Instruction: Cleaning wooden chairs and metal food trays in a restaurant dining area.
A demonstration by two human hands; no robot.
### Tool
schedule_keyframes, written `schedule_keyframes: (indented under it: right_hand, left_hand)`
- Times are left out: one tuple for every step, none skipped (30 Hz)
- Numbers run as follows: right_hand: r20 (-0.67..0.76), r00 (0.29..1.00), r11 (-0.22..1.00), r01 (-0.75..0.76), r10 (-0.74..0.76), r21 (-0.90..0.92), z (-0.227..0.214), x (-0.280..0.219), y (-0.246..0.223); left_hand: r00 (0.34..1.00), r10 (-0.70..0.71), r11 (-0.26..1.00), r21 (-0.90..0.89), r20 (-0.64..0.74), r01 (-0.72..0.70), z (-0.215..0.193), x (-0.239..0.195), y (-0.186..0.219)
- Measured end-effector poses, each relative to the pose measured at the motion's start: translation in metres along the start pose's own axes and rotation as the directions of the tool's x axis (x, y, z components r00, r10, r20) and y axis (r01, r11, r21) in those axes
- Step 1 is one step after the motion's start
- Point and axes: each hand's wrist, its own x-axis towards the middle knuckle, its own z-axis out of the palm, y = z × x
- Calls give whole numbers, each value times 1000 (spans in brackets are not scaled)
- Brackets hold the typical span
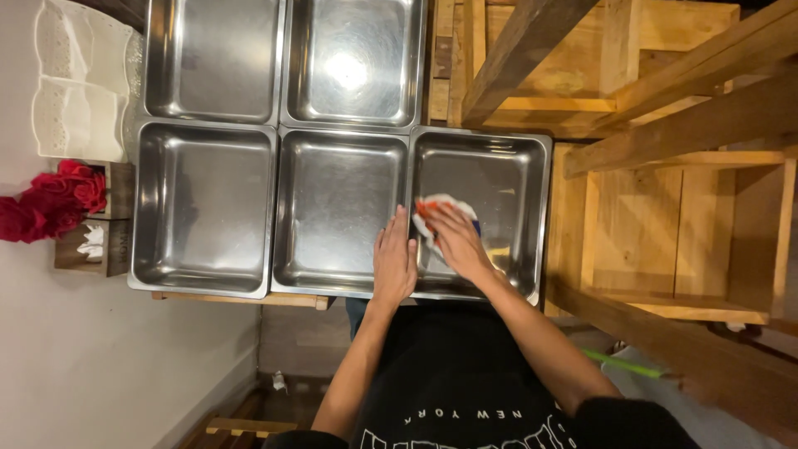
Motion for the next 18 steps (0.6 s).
schedule_keyframes:
  right_hand:
    - [-2, 1000, 1000, 1, -1, -1, 0, -1, -3]
    - [-24, 976, 959, -209, 217, 189, 0, -3, -7]
    - [0, 904, 839, -397, 428, 372, 1, -6, -10]
    - [0, 903, 839, -399, 429, 371, -5, 5, -24]
    - [-57, 838, 759, -459, 542, 461, -9, 17, -37]
    - [-100, 755, 667, -500, 649, 552, -12, 29, -51]
    - [-97, 756, 666, -499, 647, 555, 0, 36, -50]
    - [-169, 886, 835, -322, 432, 446, 13, 44, -49]
    - [-205, 961, 941, -116, 188, 318, 26, 48, -48]
    - [-204, 960, 940, -119, 191, 321, 29, 50, -49]
    - [-168, 980, 968, -59, 102, 244, 32, 57, -50]
    - [-125, 992, 986, 6, 16, 169, 35, 63, -51]
    - [-125, 992, 985, 10, 12, 174, 31, 74, -50]
    - [-92, 993, 987, -60, 74, 147, 28, 85, -49]
    - [-57, 989, 985, -132, 139, 114, 23, 93, -47]
    - [-55, 989, 985, -132, 139, 115, 23, 101, -40]
    - [-121, 986, 992, -112, 118, 59, 24, 112, -33]
    - [-185, 978, 996, -95, 93, 1, 25, 123, -26]
  left_hand:
    - [1000, 2, 1000, 0, -2, -2, 0, 0, 0]
    - [1000, 6, 998, -56, -30, -8, 0, 1, 0]
    - [998, 7, 993, -114, -55, -13, 0, 0, 1]
    - [999, 7, 993, -116, -54, -13, 2, 0, 0]
    - [999, -10, 996, -91, -43, 6, 2, 1, -1]
    - [999, -27, 998, -65, -32, 24, 3, 1, -2]
    - [999, -29, 998, -61, -33, 27, 6, 0, -6]
    - [999, -22, 999, -46, -46, 20, 10, -1, -10]
    - [998, -14, 999, -32, -53, 12, 15, -4, -13]
    - [999, -15, 999, -30, -50, 14, 21, -7, -18]
    - [991, -95, 993, 77, 93, 88, 24, -6, -23]
    - [957, -185, 971, 193, 224, 143, 28, -6, -29]
    - [957, -188, 969, 198, 221, 145, 26, -5, -27]
    - [966, -182, 974, 171, 185, 150, 25, -4, -26]
    - [973, -176, 978, 141, 152, 155, 26, -5, -23]
    - [972, -178, 977, 141, 152, 157, 22, -5, -17]
    - [991, -118, 992, 54, 62, 115, 16, -1, -12]
    - [997, -63, 998, -29, -34, 62, 11, 2, -7]
